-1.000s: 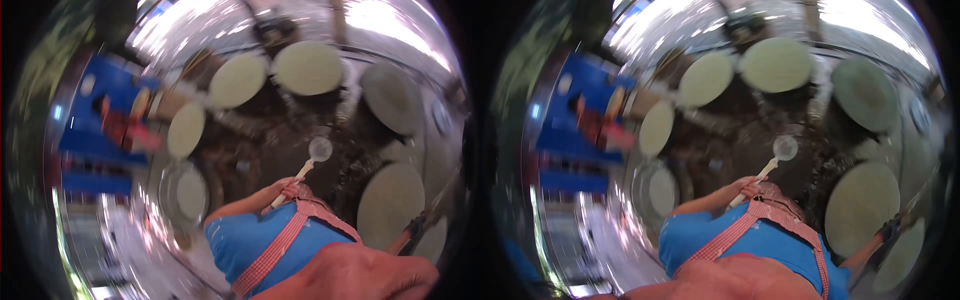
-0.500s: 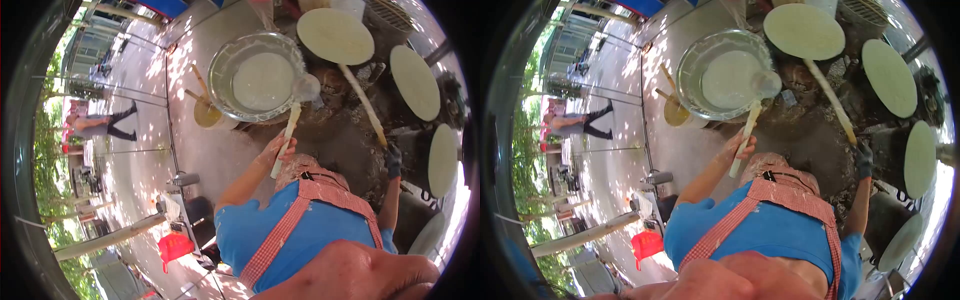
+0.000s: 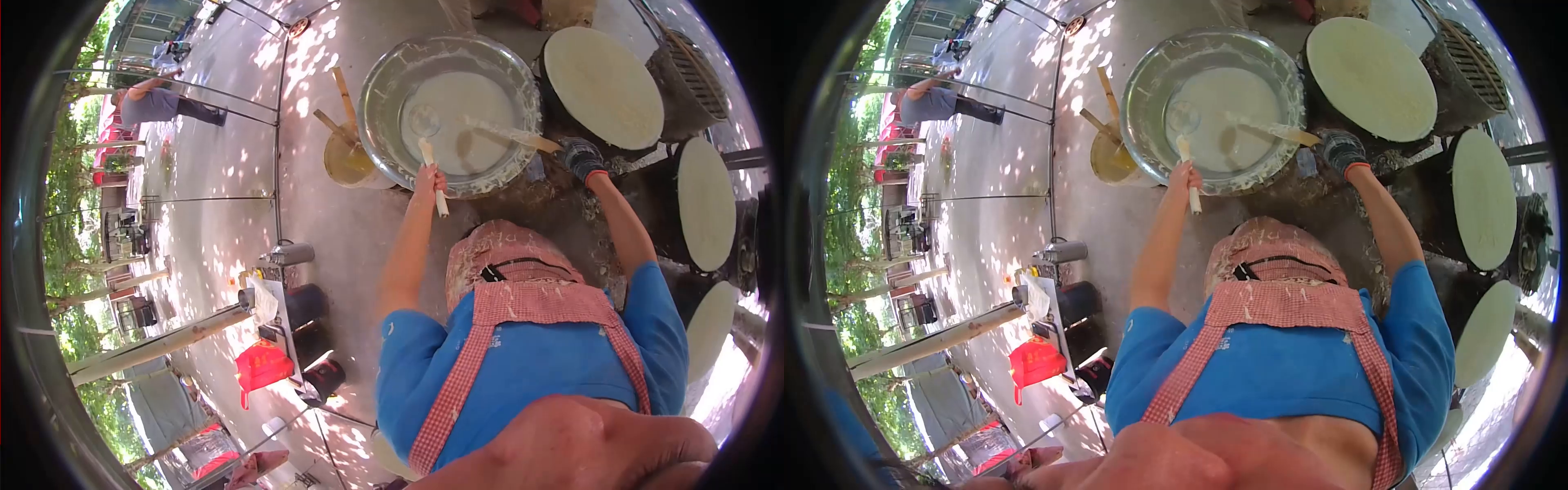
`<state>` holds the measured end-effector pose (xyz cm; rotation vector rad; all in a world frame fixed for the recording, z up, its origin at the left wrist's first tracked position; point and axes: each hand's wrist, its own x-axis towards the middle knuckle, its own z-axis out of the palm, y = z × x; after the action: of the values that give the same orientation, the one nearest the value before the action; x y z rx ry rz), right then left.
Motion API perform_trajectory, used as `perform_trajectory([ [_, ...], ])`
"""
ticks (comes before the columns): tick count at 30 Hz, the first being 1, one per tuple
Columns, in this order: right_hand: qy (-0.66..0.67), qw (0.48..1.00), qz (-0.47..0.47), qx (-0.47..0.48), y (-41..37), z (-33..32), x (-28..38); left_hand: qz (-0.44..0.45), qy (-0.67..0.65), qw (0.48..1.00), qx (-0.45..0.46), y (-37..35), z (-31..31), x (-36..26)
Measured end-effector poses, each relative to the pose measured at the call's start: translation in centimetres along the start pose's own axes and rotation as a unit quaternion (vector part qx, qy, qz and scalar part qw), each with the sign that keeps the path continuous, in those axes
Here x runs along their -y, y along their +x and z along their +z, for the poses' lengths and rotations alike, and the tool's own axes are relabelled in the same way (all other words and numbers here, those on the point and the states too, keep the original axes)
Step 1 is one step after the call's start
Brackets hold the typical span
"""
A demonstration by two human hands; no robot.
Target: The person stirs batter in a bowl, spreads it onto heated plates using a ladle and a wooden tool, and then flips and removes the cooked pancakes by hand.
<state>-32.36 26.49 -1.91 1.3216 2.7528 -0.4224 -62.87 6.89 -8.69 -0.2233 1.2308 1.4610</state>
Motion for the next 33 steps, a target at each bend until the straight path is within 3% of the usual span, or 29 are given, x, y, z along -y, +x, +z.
perform_trajectory([
  [4,-0.042,0.999,0.013,0.016,3.2,2.9,3.8,0.018,0.066,0.994,-0.09,8.6,-3.0,0.1],
  [5,-0.088,0.995,0.017,0.041,3.5,6.3,4.7,0.006,0.13,0.984,-0.122,10.6,-4.3,0.5],
  [8,-0.164,0.978,-0.008,0.126,3.9,5.3,8.6,0.002,0.208,0.963,-0.172,12.9,-3.8,0.8],
  [9,-0.073,0.995,-0.057,0.046,4.1,4.1,9.6,0.02,0.222,0.953,-0.204,13.1,-3.4,0.9],
  [10,0.023,0.993,-0.107,-0.033,4.6,3.7,10.2,0.011,0.216,0.955,-0.204,13.0,-3.4,0.9],
  [11,0.023,0.999,-0.034,0.023,5.8,4.2,9.6,0.005,0.254,0.95,-0.181,13.0,-3.8,0.7],
  [12,0.021,0.999,-0.035,0.028,6.4,5.6,8.7,0.001,0.294,0.943,-0.157,13.2,-4.1,0.1],
  [14,-0.051,0.989,0.098,0.098,5.7,9.1,7.0,-0.023,0.292,0.944,-0.155,12.7,-3.6,-1.1],
  [15,-0.064,0.98,0.094,0.16,5.6,7.0,9.8,-0.041,0.293,0.943,-0.15,12.5,-3.6,-1.1],
  [16,-0.069,0.98,0.095,0.162,5.7,6.5,10.1,-0.044,0.29,0.944,-0.148,12.7,-3.5,-1.5],
  [18,0.007,0.992,0.042,0.116,5.9,5.9,10.5,-0.042,0.29,0.945,-0.144,12.8,-3.6,-1.8],
  [21,0.032,0.995,0.086,0.039,6.0,6.3,8.3,-0.054,0.301,0.941,-0.143,12.5,-3.2,-2.7],
  [24,-0.035,0.989,0.092,0.111,6.0,6.6,11.0,-0.069,0.286,0.944,-0.148,13.2,-2.8,-2.9],
  [26,0.008,0.988,0.082,0.132,6.3,6.1,10.2,-0.079,0.267,0.952,-0.128,13.8,-2.8,-3.1],
  [28,0.242,0.954,0.157,0.077,5.7,6.4,8.2,-0.085,0.25,0.958,-0.108,14.0,-3.3,-3.4],
  [29,0.239,0.956,0.154,0.072,5.3,7.7,8.2,-0.135,0.175,0.973,-0.063,14.1,-3.5,-3.6],
  [31,0.008,0.989,0.107,0.101,4.3,11.2,8.6,-0.177,0.098,0.979,-0.012,15.0,-2.4,-3.3],
  [33,0.026,0.987,0.122,0.099,3.6,9.5,9.8,-0.261,-0.04,0.964,0.013,14.7,-1.7,-3.3],
])
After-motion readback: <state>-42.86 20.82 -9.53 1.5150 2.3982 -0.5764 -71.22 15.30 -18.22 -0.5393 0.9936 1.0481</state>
